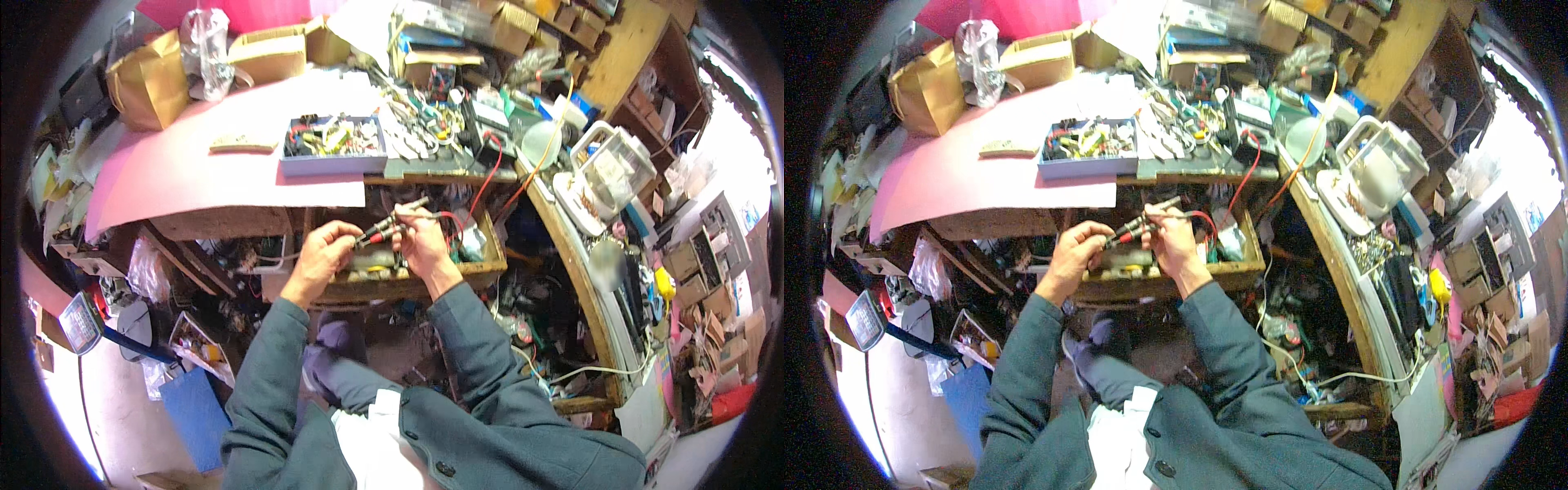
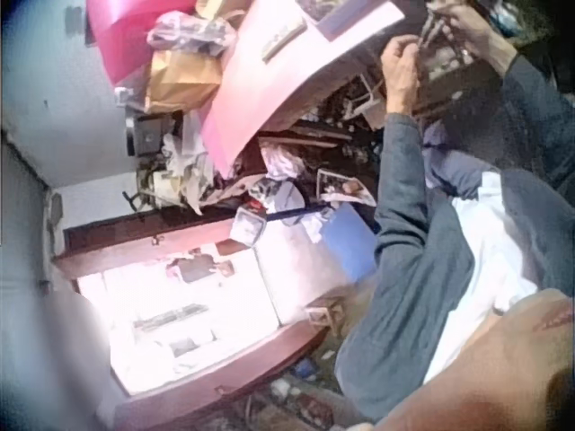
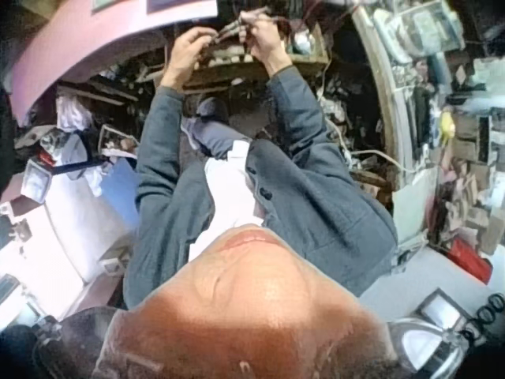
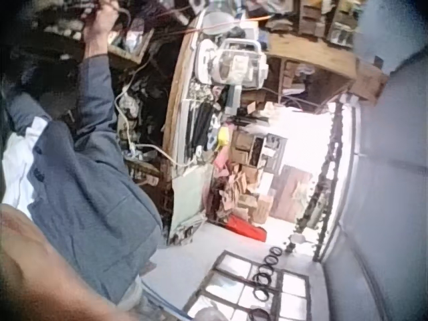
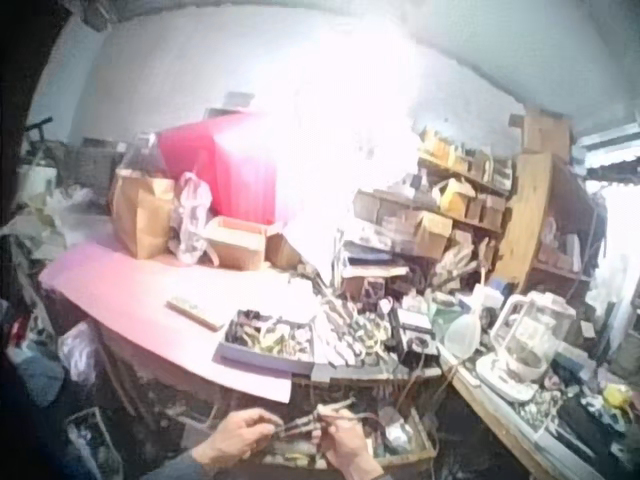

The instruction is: The person uses a soldering iron to join wires to a small electronic component on a cluttered workbench. They repeatedly heat the connection points and apply solder, then set the iron down and pick up a small component from a tray.

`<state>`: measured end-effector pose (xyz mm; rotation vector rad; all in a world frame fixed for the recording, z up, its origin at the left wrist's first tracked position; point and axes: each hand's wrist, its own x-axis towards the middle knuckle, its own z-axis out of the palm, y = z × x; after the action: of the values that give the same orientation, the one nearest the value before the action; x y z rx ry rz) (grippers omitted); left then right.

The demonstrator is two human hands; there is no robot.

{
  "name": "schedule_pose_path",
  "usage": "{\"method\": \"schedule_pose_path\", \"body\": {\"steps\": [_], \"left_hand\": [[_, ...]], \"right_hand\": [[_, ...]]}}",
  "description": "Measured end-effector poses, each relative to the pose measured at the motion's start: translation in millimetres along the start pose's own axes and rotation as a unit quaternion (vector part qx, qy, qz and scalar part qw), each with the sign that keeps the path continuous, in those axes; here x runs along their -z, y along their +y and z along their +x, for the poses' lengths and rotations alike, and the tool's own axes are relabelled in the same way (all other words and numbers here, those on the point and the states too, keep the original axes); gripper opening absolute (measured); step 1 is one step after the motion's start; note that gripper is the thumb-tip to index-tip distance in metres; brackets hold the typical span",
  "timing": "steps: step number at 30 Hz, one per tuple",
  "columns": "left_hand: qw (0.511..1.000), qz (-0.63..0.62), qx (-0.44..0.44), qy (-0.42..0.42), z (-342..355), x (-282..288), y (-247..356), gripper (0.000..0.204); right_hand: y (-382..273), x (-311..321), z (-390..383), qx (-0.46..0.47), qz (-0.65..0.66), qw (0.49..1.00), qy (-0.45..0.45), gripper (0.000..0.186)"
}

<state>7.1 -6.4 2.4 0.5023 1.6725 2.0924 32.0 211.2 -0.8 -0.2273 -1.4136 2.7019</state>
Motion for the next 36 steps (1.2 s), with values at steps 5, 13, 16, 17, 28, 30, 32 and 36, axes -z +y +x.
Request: {"method": "schedule_pose_path", "body": {"steps": [5, 13, 16, 17, 28, 30, 32, 36], "left_hand": [[1.0, 0.019, 0.01, -0.004, 4.6, 3.8, 0.2, 0.024], [0.997, -0.003, 0.071, -0.02, 12.8, 3.1, 0.3, 0.012], [0.997, 0.014, 0.067, -0.021, 12.4, 1.4, 0.3, 0.012], [0.997, 0.025, 0.067, -0.015, 11.5, 3.5, -1.2, 0.012], [0.811, 0.577, -0.073, 0.069, 13.9, -40.0, -16.0, 0.016], [0.804, 0.588, -0.058, 0.058, 9.9, -42.2, -11.3, 0.014], [0.804, 0.589, -0.055, 0.05, 13.0, -43.6, -11.8, 0.013], [0.815, 0.579, -0.006, 0.022, 14.2, -42.5, -4.9, 0.017]], "right_hand": [[-21.1, 13.4, 9.8, -0.02, -0.09, 0.994, 0.052, 0.015], [-92.0, 11.6, 24.8, -0.114, -0.683, 0.721, -0.024, 0.054], [-117.3, -11.3, 11.1, -0.166, -0.82, 0.54, -0.089, 0.058], [-126.2, -28.6, -1.6, -0.183, -0.836, 0.502, -0.126, 0.055], [-280.5, -69.7, 137.0, 0.113, -0.664, 0.735, -0.082, 0.026], [-312.0, -69.6, 191.0, 0.22, -0.641, 0.736, 0.014, 0.028], [-347.8, -67.0, 242.1, 0.295, -0.66, 0.681, 0.113, 0.04], [-387.0, -62.4, 342.7, 0.354, -0.714, 0.572, 0.195, 0.061]]}}
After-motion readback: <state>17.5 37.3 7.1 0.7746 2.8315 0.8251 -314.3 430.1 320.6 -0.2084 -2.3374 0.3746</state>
